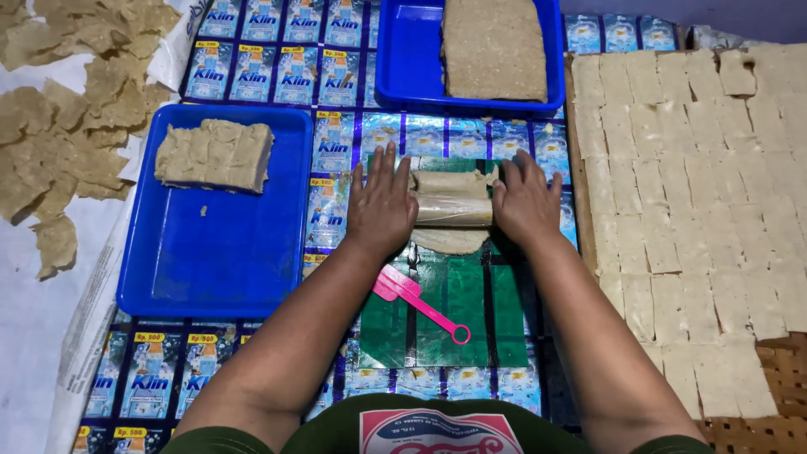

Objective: Flatten and trim pieces of dough using a rolling pin and a plastic scraper on a prepared surface.

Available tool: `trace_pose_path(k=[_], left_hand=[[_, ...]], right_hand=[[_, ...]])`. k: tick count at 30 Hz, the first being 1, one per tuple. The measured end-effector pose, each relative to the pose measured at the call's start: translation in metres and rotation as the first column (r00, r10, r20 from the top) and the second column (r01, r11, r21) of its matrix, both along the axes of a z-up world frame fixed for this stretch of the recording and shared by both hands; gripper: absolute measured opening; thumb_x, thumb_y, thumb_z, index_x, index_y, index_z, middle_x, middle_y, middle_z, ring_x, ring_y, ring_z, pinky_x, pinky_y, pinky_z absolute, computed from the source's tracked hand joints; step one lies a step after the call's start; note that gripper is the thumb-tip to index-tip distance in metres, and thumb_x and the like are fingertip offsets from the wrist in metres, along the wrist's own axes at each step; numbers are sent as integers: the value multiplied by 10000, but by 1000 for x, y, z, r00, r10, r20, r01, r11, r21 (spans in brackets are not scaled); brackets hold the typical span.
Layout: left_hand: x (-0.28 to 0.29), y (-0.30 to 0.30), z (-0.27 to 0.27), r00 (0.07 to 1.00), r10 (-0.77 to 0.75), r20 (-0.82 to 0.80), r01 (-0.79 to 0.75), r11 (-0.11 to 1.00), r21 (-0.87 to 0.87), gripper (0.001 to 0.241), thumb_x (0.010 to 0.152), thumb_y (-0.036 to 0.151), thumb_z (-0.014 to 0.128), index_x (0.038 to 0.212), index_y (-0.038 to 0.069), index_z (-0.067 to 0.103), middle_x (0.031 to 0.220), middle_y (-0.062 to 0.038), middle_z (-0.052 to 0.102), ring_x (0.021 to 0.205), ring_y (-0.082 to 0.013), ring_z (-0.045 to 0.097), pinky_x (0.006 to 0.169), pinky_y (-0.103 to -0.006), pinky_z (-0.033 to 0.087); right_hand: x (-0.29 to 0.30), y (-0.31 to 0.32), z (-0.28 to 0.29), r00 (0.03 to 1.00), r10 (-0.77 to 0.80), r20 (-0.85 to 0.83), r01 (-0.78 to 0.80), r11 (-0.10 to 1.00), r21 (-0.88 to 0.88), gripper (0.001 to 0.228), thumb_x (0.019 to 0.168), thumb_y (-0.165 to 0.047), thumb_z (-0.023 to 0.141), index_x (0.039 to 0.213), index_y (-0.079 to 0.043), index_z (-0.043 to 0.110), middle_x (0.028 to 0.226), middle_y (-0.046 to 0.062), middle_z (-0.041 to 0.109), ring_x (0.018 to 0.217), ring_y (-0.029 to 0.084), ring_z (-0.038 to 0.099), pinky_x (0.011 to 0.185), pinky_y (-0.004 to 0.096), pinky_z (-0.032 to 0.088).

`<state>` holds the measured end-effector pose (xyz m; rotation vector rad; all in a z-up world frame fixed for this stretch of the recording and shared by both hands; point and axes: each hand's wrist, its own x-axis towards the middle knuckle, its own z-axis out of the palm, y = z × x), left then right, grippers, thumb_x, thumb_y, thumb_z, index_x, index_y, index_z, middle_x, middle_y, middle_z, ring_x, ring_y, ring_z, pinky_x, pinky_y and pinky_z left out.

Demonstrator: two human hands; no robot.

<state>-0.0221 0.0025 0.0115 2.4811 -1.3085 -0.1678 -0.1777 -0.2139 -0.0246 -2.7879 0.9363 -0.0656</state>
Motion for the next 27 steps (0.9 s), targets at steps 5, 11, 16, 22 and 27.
trace_pose_path(k=[5, 11, 16, 22, 27], left_hand=[[-10, 14, -17, 992, -34, 125, 41, 998, -54, 533, 1034, 319, 334, 1494, 108, 501, 1580, -245, 431, 1501, -405, 355, 1189, -570, 221], [-23, 32, -24, 987, -67, 144, 80, 993, -86, 517, 1061, 361, 329, 1497, 134, 489, 1577, -226, 431, 1489, -404, 368, 1173, -563, 275], [-38, 50, -41, 979, -89, 186, 115, 985, -130, 524, 1056, 345, 387, 1538, 143, 436, 1588, -221, 403, 1489, -402, 357, 1180, -547, 288], [-63, 77, -49, 980, -116, 162, 136, 984, -115, 539, 1081, 352, 379, 1586, 164, 359, 1619, -219, 352, 1506, -385, 326, 1203, -540, 242], [-77, 89, -62, 969, -116, 219, 144, 983, -116, 596, 1082, 385, 366, 1629, 163, 282, 1651, -207, 294, 1531, -371, 266, 1229, -529, 182]], right_hand=[[-18, 21, 1, 999, 34, -17, -35, 999, -41, 569, 1100, -363, 274, 1552, -78, 468, 1647, 200, 367, 1504, 351, 365, 1201, 640, 135], [-37, 33, -9, 993, 90, 76, -79, 988, -135, 566, 1133, -401, 285, 1556, -67, 460, 1626, 209, 402, 1491, 347, 387, 1189, 651, 140], [-57, 49, -13, 989, 109, 101, -93, 985, -145, 621, 1135, -459, 273, 1589, -49, 380, 1641, 208, 370, 1502, 347, 357, 1203, 672, 93], [-86, 76, -28, 976, 114, 188, -81, 981, -176, 660, 1094, -453, 360, 1631, -79, 281, 1662, 174, 334, 1512, 335, 325, 1193, 713, 40], [-101, 100, -26, 963, 115, 244, -56, 970, -238, 729, 1067, -461, 436, 1642, -60, 235, 1684, 174, 286, 1535, 335, 271, 1185, 713, -12]])
